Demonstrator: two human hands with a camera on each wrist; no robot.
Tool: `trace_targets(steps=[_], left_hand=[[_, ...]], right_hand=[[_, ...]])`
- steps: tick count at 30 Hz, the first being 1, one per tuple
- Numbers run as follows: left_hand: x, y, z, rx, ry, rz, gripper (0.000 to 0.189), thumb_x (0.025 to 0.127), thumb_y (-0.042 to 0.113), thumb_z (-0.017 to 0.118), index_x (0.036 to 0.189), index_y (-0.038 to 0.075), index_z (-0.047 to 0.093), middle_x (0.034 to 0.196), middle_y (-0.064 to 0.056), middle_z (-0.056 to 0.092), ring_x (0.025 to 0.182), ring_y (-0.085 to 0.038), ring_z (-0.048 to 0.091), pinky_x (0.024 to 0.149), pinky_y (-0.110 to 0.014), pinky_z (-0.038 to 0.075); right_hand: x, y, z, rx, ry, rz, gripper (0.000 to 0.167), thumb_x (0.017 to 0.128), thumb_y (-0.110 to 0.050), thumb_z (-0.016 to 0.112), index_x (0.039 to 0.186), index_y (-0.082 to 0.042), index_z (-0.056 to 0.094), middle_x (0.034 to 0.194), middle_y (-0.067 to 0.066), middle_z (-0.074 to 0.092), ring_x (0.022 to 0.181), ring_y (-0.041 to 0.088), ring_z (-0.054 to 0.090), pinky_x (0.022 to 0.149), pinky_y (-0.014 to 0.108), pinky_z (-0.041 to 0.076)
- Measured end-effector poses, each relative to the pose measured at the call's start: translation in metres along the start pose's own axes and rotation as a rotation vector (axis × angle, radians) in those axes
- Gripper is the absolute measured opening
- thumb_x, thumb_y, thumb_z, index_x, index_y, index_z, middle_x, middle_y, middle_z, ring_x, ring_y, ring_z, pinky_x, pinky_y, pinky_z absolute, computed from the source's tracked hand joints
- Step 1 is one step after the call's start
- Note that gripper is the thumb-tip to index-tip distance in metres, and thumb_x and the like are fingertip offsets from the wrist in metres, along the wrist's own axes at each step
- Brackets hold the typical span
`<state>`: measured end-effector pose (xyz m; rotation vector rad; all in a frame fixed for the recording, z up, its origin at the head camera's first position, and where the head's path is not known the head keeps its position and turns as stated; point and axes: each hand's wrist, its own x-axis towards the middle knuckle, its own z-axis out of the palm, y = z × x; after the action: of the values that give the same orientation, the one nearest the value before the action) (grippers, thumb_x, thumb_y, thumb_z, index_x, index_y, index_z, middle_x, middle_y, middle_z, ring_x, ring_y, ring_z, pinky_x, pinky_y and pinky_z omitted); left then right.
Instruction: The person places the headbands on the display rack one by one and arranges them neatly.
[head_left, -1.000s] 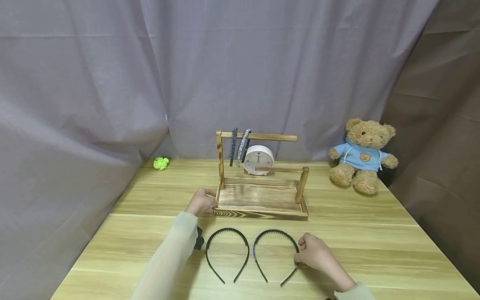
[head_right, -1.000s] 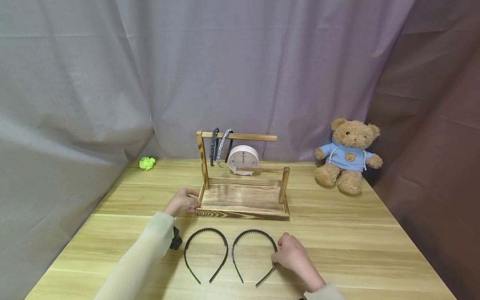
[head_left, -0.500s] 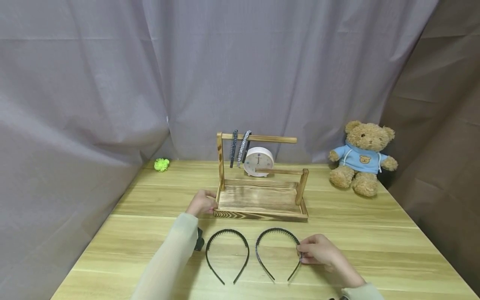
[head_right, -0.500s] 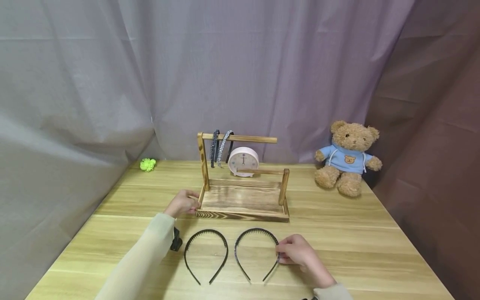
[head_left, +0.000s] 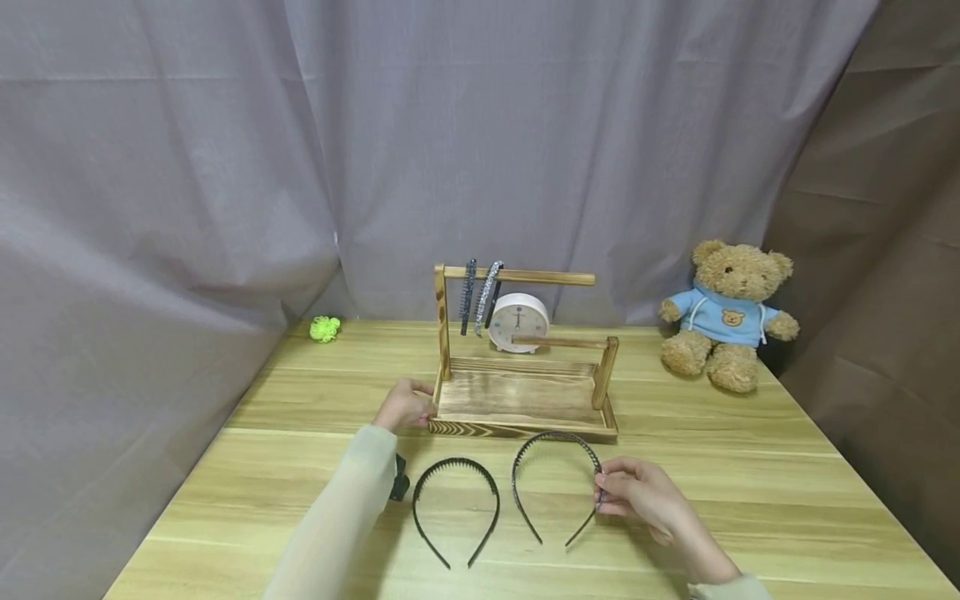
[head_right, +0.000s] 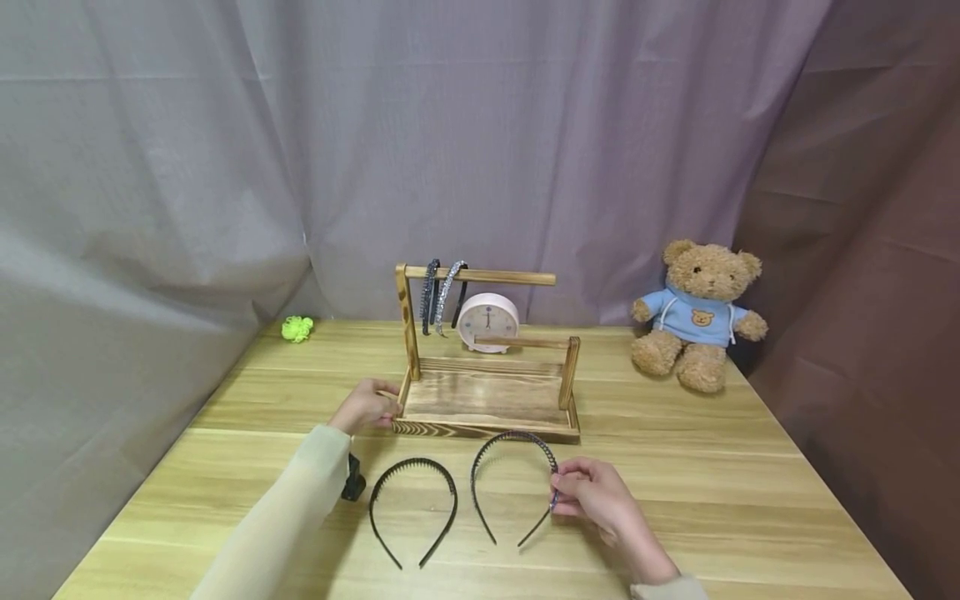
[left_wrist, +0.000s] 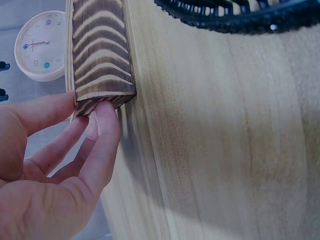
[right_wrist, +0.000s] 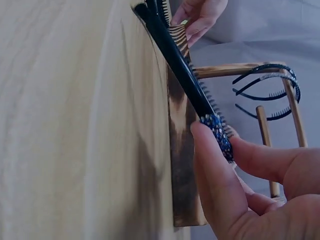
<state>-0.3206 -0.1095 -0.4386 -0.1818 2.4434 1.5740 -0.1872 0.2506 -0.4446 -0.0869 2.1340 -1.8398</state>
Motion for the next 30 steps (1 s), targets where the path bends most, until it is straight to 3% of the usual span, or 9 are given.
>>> trace_targets(steps=[11, 23, 30], left_hand=[[0.001, -0.001, 0.0, -0.012, 0.005, -0.003, 0.041, 0.084, -0.007, 0.062, 0.125, -0.006, 0.057, 0.076, -0.007, 0.059, 0.055, -0.008, 0.052, 0.056, -0.019, 0.055], [0.0, -0.002, 0.0, -0.016, 0.003, 0.004, 0.041, 0.085, -0.006, 0.062, 0.125, -0.007, 0.057, 0.076, -0.007, 0.058, 0.057, -0.008, 0.052, 0.055, -0.018, 0.054], [0.0, -0.001, 0.0, -0.035, 0.003, -0.002, 0.041, 0.084, -0.008, 0.061, 0.125, -0.008, 0.056, 0.078, -0.008, 0.058, 0.057, -0.009, 0.051, 0.055, -0.018, 0.053]], right_hand=[[0.003, -0.018, 0.019, 0.005, 0.251, -0.04, 0.036, 0.094, 0.001, 0.056, 0.126, 0.015, 0.047, 0.108, 0.018, 0.058, 0.089, 0.021, 0.066, 0.081, 0.027, 0.06], [0.015, -0.033, 0.023, 0.004, 0.352, -0.094, 0.036, 0.095, -0.004, 0.059, 0.127, 0.01, 0.05, 0.108, 0.011, 0.057, 0.087, 0.013, 0.066, 0.086, 0.03, 0.059], [0.025, -0.042, 0.026, 0.007, 0.362, -0.132, 0.033, 0.096, -0.003, 0.057, 0.127, 0.009, 0.051, 0.112, 0.016, 0.057, 0.09, 0.013, 0.066, 0.086, 0.028, 0.059]])
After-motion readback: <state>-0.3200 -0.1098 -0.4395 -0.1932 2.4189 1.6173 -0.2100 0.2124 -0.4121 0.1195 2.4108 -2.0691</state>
